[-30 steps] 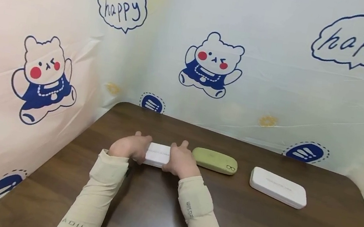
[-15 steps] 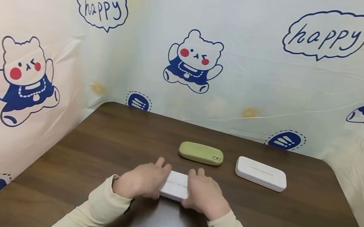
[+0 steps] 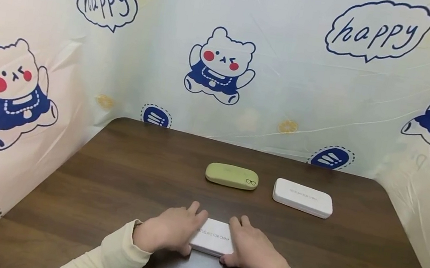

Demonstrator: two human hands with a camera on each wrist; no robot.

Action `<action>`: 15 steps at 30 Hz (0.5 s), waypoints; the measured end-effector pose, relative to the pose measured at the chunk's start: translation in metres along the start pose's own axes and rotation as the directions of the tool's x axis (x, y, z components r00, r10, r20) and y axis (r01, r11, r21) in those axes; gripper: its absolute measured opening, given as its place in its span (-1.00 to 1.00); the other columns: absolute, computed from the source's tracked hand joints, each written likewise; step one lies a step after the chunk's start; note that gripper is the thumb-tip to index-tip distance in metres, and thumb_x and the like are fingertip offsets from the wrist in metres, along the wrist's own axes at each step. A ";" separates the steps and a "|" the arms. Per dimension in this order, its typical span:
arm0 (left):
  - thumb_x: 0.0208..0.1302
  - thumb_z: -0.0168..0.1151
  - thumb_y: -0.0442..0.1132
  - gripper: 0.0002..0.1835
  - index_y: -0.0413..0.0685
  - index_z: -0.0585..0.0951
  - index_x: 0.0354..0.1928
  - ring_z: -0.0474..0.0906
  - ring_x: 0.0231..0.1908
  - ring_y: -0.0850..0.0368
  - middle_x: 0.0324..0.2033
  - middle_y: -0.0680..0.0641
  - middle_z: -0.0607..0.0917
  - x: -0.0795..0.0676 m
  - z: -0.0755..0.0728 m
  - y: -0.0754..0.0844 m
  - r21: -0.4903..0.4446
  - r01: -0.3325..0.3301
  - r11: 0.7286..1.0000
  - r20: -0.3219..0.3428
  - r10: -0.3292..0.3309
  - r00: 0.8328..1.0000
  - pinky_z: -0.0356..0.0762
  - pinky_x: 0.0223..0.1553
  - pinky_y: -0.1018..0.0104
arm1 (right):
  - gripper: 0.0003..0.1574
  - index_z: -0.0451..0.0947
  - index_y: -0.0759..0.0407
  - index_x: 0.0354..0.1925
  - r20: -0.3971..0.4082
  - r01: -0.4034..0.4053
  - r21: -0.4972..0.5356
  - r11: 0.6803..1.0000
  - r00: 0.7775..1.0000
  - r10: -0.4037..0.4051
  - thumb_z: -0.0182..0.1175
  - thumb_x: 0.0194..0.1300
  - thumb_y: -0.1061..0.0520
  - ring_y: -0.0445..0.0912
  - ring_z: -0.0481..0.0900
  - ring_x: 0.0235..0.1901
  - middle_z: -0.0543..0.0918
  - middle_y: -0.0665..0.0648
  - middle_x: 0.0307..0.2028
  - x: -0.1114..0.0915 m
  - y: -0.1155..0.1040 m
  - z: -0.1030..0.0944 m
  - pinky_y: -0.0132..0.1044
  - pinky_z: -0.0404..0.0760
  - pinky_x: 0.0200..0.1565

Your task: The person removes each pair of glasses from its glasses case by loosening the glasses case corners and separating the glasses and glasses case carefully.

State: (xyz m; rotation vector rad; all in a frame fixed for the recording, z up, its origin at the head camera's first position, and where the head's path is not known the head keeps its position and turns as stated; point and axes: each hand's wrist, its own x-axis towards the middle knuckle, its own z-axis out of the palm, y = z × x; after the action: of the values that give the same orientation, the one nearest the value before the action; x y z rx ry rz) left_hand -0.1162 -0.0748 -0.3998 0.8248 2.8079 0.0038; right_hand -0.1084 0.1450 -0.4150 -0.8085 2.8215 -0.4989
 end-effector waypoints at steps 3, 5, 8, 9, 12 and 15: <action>-0.19 0.66 -0.19 -0.23 0.01 0.42 0.09 0.47 -0.48 0.08 -0.14 -0.07 0.40 -0.002 -0.003 -0.008 -0.111 -0.019 0.994 0.048 0.024 0.999 0.48 -0.47 0.25 | -0.17 0.41 0.16 0.00 -0.002 0.039 -0.001 0.999 0.999 -0.039 0.63 -0.11 -0.10 -0.14 0.40 -0.54 0.41 0.06 -0.25 -0.003 0.002 -0.003 -0.19 0.48 -0.47; -0.19 0.62 -0.31 -0.21 0.05 0.40 0.14 0.44 -0.49 0.10 -0.13 -0.06 0.38 -0.004 -0.004 -0.013 -0.181 -0.025 0.983 0.083 0.041 0.996 0.46 -0.46 0.28 | -0.16 0.43 0.18 0.03 0.005 0.056 -0.020 0.998 0.998 -0.056 0.63 -0.11 -0.08 -0.14 0.41 -0.52 0.43 0.06 -0.25 -0.005 0.002 -0.006 -0.18 0.49 -0.46; -0.21 0.60 -0.38 -0.15 0.10 0.37 0.19 0.42 -0.52 0.12 -0.13 -0.05 0.37 -0.008 -0.003 -0.018 -0.220 -0.035 0.975 0.095 0.057 0.994 0.45 -0.47 0.29 | -0.14 0.44 0.22 0.04 0.015 0.074 -0.063 0.995 0.997 -0.073 0.64 -0.12 -0.08 -0.11 0.44 -0.48 0.45 0.07 -0.27 -0.006 0.000 -0.007 -0.14 0.52 -0.44; -0.21 0.60 -0.37 -0.14 0.10 0.36 0.19 0.42 -0.52 0.12 -0.13 -0.05 0.37 -0.008 -0.002 -0.019 -0.216 -0.045 0.975 0.087 0.065 0.994 0.45 -0.47 0.29 | -0.14 0.44 0.23 0.03 0.015 0.077 -0.074 0.994 0.997 -0.076 0.64 -0.13 -0.07 -0.10 0.46 -0.47 0.46 0.07 -0.27 -0.006 0.000 -0.007 -0.12 0.52 -0.43; -0.22 0.60 -0.36 -0.12 0.10 0.36 0.21 0.42 -0.53 0.11 -0.14 -0.06 0.39 -0.008 0.001 -0.021 -0.187 -0.073 0.980 0.053 0.084 0.995 0.45 -0.49 0.27 | -0.12 0.44 0.23 0.03 -0.008 0.100 -0.106 0.989 0.995 -0.102 0.65 -0.16 -0.08 -0.05 0.53 -0.43 0.53 0.08 -0.26 -0.004 0.000 -0.009 -0.09 0.56 -0.39; -0.24 0.60 -0.33 -0.13 0.09 0.39 0.22 0.42 -0.54 0.12 -0.17 -0.04 0.40 -0.007 0.002 -0.021 -0.160 -0.106 0.981 0.014 0.110 0.994 0.45 -0.49 0.27 | -0.12 0.45 0.20 0.00 -0.051 0.137 -0.124 0.983 0.988 -0.144 0.65 -0.20 -0.11 -0.07 0.55 -0.46 0.58 0.03 -0.32 -0.005 0.003 -0.012 -0.11 0.56 -0.40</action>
State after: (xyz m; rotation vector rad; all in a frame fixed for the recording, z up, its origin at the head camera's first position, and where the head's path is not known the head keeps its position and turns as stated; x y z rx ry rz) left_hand -0.1210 -0.0966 -0.4013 0.9307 2.6954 0.2320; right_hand -0.1083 0.1536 -0.4050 -1.0386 2.8863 -0.3811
